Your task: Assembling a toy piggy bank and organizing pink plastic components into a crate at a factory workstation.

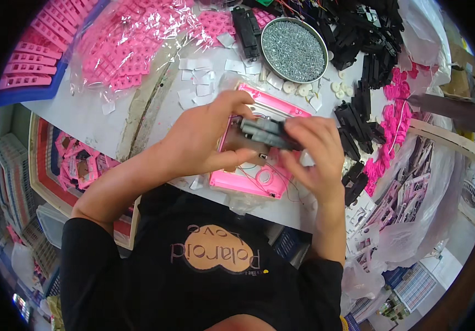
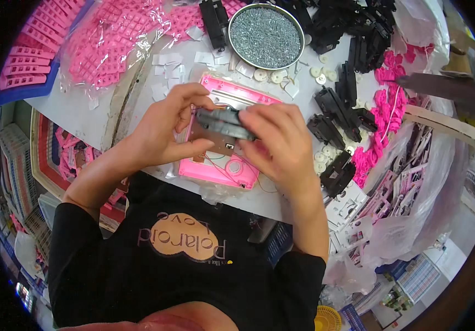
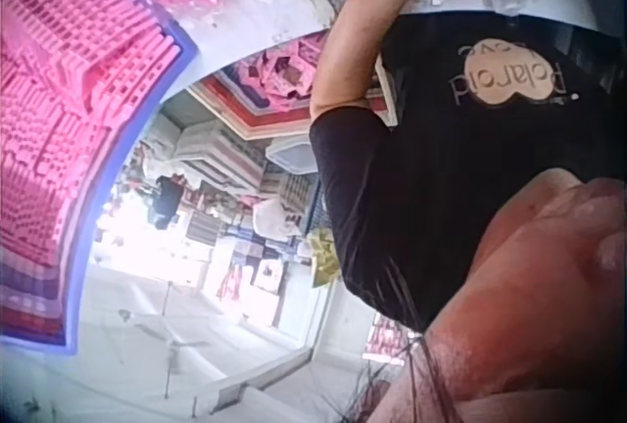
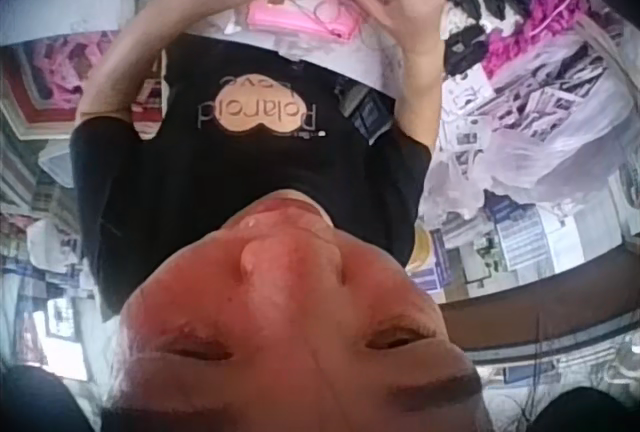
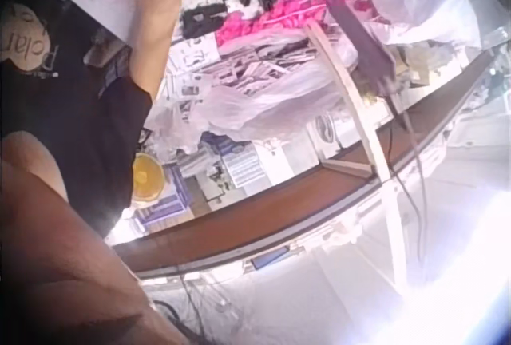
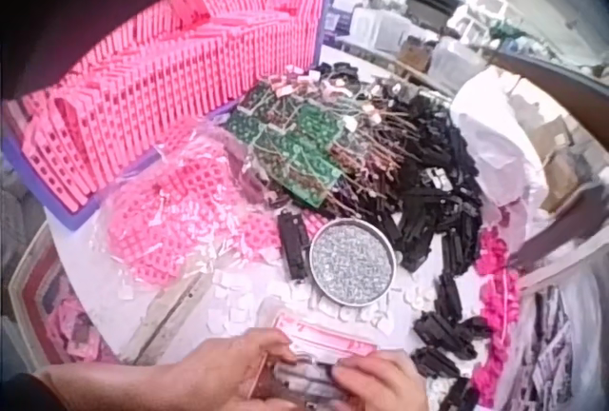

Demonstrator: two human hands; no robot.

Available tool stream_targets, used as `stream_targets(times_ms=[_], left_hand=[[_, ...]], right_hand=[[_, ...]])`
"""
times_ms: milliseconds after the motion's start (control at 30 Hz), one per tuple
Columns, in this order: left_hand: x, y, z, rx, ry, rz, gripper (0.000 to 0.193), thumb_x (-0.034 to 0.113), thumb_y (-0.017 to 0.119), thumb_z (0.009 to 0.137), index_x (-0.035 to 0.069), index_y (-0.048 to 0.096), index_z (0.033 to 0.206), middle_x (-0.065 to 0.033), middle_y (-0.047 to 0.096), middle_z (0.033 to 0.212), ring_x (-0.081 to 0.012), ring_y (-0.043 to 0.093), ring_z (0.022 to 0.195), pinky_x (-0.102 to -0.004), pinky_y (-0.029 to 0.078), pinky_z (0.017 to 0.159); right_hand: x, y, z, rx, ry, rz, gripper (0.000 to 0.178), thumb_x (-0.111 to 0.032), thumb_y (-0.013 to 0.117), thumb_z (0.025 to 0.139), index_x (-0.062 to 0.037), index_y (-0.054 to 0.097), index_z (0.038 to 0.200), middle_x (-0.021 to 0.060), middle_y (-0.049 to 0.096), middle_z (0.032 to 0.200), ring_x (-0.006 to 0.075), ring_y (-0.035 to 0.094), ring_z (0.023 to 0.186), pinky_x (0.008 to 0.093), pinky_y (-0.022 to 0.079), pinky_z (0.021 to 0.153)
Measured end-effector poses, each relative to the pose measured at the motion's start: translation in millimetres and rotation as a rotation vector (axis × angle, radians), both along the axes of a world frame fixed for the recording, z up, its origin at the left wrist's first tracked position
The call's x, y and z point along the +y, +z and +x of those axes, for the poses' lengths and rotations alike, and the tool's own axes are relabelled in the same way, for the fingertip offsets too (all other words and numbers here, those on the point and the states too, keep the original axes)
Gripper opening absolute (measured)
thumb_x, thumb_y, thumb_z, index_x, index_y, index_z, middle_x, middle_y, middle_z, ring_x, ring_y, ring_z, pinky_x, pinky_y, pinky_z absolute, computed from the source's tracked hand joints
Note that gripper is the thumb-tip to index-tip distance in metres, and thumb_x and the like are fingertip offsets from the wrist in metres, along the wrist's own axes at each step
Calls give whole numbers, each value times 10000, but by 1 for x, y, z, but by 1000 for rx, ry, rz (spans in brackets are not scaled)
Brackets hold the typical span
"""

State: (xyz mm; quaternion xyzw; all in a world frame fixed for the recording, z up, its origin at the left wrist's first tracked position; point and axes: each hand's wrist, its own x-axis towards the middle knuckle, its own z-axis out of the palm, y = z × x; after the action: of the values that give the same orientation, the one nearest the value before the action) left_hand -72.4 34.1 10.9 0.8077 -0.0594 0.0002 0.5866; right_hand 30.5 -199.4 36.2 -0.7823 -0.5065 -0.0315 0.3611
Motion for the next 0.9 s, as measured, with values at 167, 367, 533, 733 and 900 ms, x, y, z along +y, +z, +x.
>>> stream_targets(times_ms=[167,367,533,733,900], left_hand=[[-5,-4,-2,145,76,-118,671,79,742,838,9,384,1401,-93,655,1126,-117,470,678,-243,428,635],[-15,-4,3,-143,76,264,569,103,713,833,2,528,1361,-173,631,1142,-313,649,903,-359,528,760],[-19,0,1,-85,70,344,557,133,705,836,12,545,1355,-158,604,1140,-320,653,899,-386,540,750],[-29,15,-3,-25,90,520,550,154,710,837,30,554,1349,-132,587,1134,-291,658,847,-389,538,736],[6,20,47,-137,-100,610,279,224,721,827,73,706,1061,-94,636,972,-287,655,825,-401,526,712]], right_hand=[[14,19,29,652,-322,-318,306,-254,542,1005,33,644,1027,193,613,694,305,628,628,365,492,657],[37,30,38,172,-550,-613,250,-237,645,930,-9,668,1030,173,667,809,300,634,707,423,500,685],[10,10,27,176,-66,-233,380,-128,789,751,-28,655,1092,134,654,1115,328,605,999,398,518,799],[13,-19,8,-84,-169,-136,409,-20,791,674,-27,665,1062,112,671,1101,330,600,984,423,518,840],[5,-28,27,78,-115,-66,371,-81,802,689,-79,689,1042,77,673,1067,297,570,1051,386,490,866]])
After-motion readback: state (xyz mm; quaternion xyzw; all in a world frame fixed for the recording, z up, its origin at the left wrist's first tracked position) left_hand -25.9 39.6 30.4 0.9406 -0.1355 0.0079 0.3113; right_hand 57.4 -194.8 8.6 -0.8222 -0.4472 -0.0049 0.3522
